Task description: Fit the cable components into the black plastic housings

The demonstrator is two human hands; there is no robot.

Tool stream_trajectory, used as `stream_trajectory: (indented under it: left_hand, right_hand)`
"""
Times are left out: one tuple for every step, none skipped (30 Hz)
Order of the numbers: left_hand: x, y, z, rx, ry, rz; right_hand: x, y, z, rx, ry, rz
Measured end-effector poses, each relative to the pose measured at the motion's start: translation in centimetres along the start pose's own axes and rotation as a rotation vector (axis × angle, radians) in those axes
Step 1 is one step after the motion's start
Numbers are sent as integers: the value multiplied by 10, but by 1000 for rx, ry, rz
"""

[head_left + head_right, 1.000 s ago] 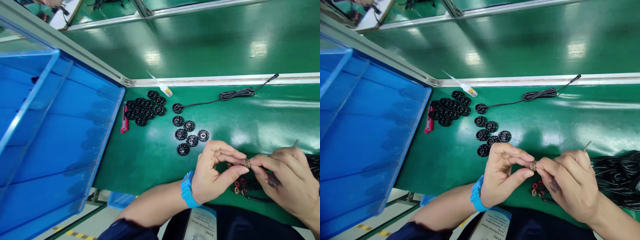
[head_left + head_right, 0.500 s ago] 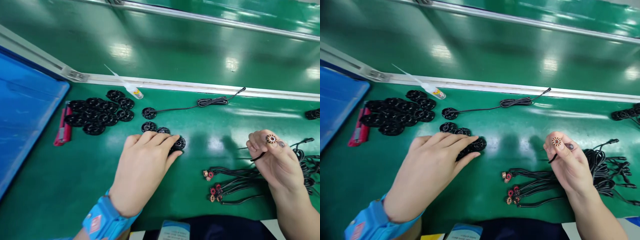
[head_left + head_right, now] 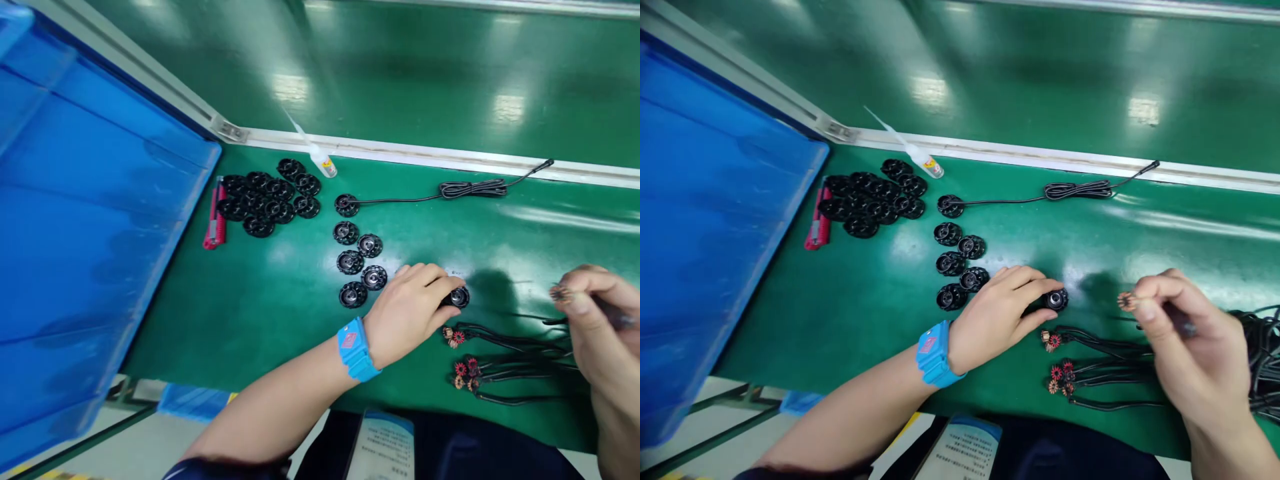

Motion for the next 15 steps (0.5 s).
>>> stream_trajectory:
  left_hand:
    - [0, 1, 1, -25, -3, 7]
    - [1, 1, 2, -45, -7, 10]
    - [1, 1, 3, -58, -11, 10]
    - [1, 1, 3, -68, -14, 9]
    - [1, 0, 4, -77, -15, 7]
    - [1, 0, 4, -87, -14, 6]
    - [1, 0, 3, -99, -14, 5]
    - [2, 0, 3, -113, -12, 5]
    - [2, 0, 2, -128, -10, 5]
    - [2, 0, 2, -143, -8, 3]
    - [2, 1, 2, -158, -6, 2]
    - [2, 1, 1, -171, -4, 0]
    - [3, 1, 1, -183, -4, -2]
    - [3, 2, 1, -192, -5, -2]
    - [4, 3, 1, -199, -4, -3]
  right_hand:
    - [-3, 8, 6, -166, -80, 49]
    - [-7, 18, 11, -343, -173, 111]
    - [-10, 29, 15, -510, -270, 173]
    - [-13, 39, 18, -643, -359, 223]
    - [-16, 47, 20, -732, -426, 252]
    - [-18, 55, 21, -826, -487, 281]
    - [-20, 61, 21, -895, -532, 305]
    - [-21, 65, 20, -930, -550, 330]
    - [-21, 68, 19, -953, -554, 359]
    - [-22, 71, 18, -969, -554, 391]
    - [-23, 73, 18, -982, -558, 423]
    - [-24, 75, 17, -997, -565, 449]
    - [-25, 77, 18, -1014, -578, 467]
    - [-25, 78, 19, -1035, -592, 479]
    - [-25, 79, 20, -1061, -607, 489]
Point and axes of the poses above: each hand's wrist, its own x-axis towards the middle knuckle, its own y-axis out of the palm, z = x × y, the point moved 7 cm from there along x, towards the middle knuckle, and after that the axes turned 15 degrees about x, right-handed, at the moved point
